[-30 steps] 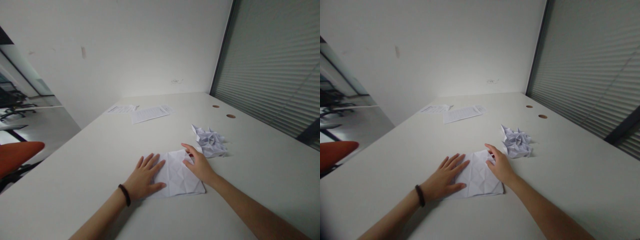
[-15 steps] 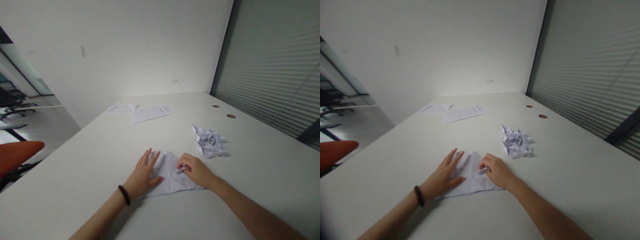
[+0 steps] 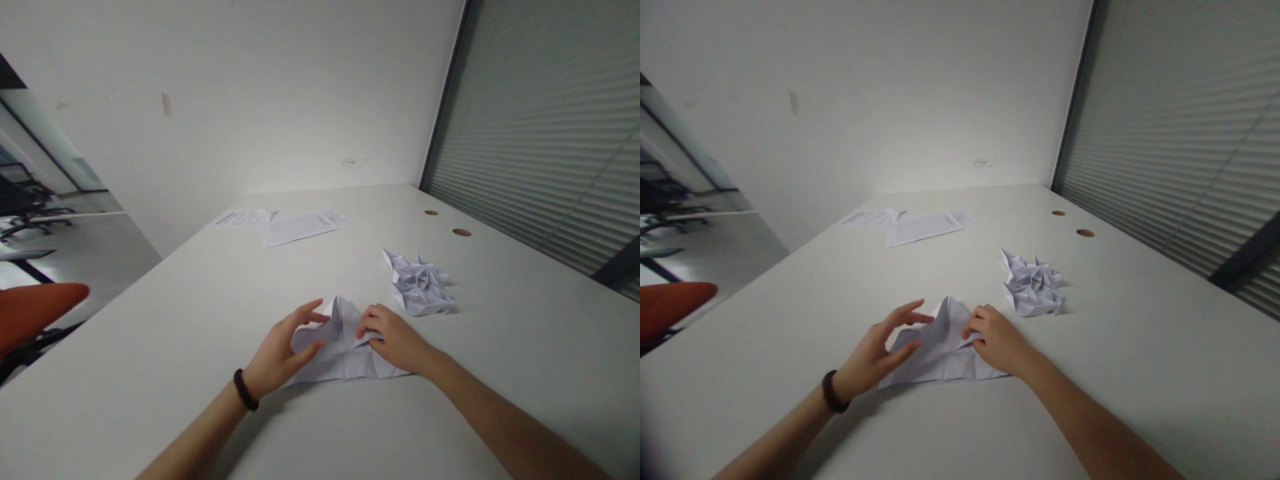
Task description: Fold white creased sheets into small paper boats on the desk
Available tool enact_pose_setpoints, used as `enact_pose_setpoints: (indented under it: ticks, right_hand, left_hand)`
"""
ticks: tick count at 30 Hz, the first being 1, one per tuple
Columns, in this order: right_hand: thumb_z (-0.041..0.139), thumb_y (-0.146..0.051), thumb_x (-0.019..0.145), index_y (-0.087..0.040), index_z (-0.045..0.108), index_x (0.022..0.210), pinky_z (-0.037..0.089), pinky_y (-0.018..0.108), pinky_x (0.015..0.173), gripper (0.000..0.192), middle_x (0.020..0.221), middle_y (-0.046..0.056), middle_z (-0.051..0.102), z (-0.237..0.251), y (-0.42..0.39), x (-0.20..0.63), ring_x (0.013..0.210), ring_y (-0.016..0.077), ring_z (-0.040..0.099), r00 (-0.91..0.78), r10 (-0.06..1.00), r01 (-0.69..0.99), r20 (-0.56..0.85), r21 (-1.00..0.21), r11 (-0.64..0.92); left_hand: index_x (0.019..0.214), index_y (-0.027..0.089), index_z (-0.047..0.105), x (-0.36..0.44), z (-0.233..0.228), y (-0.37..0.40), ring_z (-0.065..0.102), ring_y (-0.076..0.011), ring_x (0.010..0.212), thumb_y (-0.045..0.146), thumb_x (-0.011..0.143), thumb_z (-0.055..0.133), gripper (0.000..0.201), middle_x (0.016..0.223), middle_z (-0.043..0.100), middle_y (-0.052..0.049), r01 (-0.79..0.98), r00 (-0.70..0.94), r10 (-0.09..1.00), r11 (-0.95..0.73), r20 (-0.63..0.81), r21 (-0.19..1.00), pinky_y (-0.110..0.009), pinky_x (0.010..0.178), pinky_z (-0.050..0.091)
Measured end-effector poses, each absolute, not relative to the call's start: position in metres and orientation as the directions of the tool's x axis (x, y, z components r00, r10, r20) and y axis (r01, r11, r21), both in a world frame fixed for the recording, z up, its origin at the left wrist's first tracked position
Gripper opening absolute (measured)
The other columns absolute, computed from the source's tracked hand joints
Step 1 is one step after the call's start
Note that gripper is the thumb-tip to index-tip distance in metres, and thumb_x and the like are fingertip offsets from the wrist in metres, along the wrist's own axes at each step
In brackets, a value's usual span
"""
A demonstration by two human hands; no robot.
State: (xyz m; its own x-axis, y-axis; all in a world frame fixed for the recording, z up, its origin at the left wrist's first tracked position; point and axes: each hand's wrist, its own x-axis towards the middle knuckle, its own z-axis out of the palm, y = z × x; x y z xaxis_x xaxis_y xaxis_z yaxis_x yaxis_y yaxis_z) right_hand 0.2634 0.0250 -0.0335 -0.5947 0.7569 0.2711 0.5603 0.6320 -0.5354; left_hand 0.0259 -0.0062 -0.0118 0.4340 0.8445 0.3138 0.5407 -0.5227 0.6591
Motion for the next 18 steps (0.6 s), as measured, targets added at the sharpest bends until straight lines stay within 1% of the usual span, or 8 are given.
enact_pose_setpoints:
  ticks: [2,4,6,8,10,15,17,18]
  right_hand:
    - [0.047,0.004,0.064,-0.019,0.064,0.078,0.041,0.032,0.083,0.032,0.085,0.004,0.057,-0.034,0.025,0.263,0.088,0.0181,0.050,-0.598,0.751,0.560,0.282,-0.524,0.642]
    - [0.048,0.004,0.064,-0.020,0.065,0.079,0.041,0.033,0.083,0.032,0.085,0.004,0.057,-0.033,0.024,0.263,0.089,0.0184,0.050,-0.593,0.751,0.561,0.292,-0.519,0.645]
    - [0.049,0.002,0.066,-0.020,0.065,0.081,0.042,0.033,0.084,0.031,0.087,0.004,0.057,-0.032,0.023,0.263,0.090,0.0182,0.050,-0.578,0.758,0.568,0.301,-0.518,0.639]
    - [0.053,-0.004,0.069,-0.020,0.065,0.089,0.042,0.033,0.086,0.028,0.092,0.006,0.057,-0.030,0.021,0.263,0.093,0.0184,0.050,-0.572,0.763,0.577,0.301,-0.514,0.635]
    - [0.059,-0.015,0.071,-0.019,0.063,0.101,0.040,0.036,0.090,0.030,0.103,0.008,0.056,-0.027,0.019,0.263,0.100,0.0203,0.049,-0.594,0.755,0.579,0.279,-0.503,0.642]
    - [0.069,-0.046,0.063,-0.019,0.052,0.122,0.028,0.047,0.101,0.068,0.132,0.014,0.043,-0.022,0.013,0.265,0.121,0.0291,0.036,-0.698,0.701,0.569,0.144,-0.482,0.666]
    - [0.071,-0.050,0.059,-0.018,0.049,0.125,0.027,0.048,0.102,0.076,0.136,0.014,0.039,-0.022,0.012,0.266,0.124,0.0303,0.033,-0.718,0.687,0.565,0.115,-0.479,0.671]
    - [0.071,-0.049,0.059,-0.018,0.049,0.125,0.027,0.047,0.102,0.075,0.137,0.014,0.038,-0.022,0.012,0.267,0.125,0.0300,0.033,-0.719,0.684,0.563,0.119,-0.478,0.674]
  left_hand:
    - [0.130,0.024,0.034,0.026,-0.013,-0.008,0.049,-0.0215,0.112,0.033,0.082,0.053,0.052,0.121,0.055,-0.008,0.601,0.569,0.796,-0.575,0.209,0.554,-0.041,0.098,0.037]
    - [0.131,0.023,0.035,0.026,-0.016,-0.007,0.039,-0.0246,0.122,0.043,0.079,0.055,0.060,0.133,0.044,-0.009,0.633,0.662,0.742,-0.631,0.109,0.449,-0.044,0.104,0.028]
    - [0.134,0.023,0.031,0.026,-0.018,-0.007,0.030,-0.0266,0.128,0.052,0.076,0.055,0.069,0.141,0.031,-0.009,0.650,0.709,0.705,-0.666,0.026,0.366,-0.048,0.107,0.020]
    - [0.136,0.024,0.028,0.026,-0.020,-0.006,0.025,-0.0266,0.131,0.055,0.075,0.053,0.073,0.144,0.024,-0.008,0.667,0.716,0.697,-0.674,-0.025,0.316,-0.048,0.107,0.017]
    - [0.136,0.023,0.027,0.026,-0.020,-0.006,0.023,-0.0258,0.131,0.055,0.076,0.052,0.073,0.145,0.022,-0.008,0.685,0.705,0.708,-0.668,-0.034,0.292,-0.047,0.108,0.018]
    - [0.135,0.022,0.030,0.027,-0.020,-0.008,0.025,-0.0252,0.131,0.054,0.079,0.049,0.068,0.143,0.025,-0.009,0.707,0.684,0.729,-0.657,-0.019,0.261,-0.045,0.107,0.021]
    - [0.135,0.021,0.031,0.027,-0.019,-0.008,0.026,-0.0257,0.130,0.053,0.079,0.049,0.067,0.143,0.026,-0.010,0.710,0.680,0.733,-0.657,-0.006,0.254,-0.046,0.106,0.023]
    - [0.134,0.021,0.033,0.026,-0.019,-0.007,0.028,-0.0259,0.129,0.052,0.080,0.048,0.064,0.142,0.028,-0.010,0.708,0.681,0.732,-0.660,0.005,0.251,-0.046,0.105,0.024]
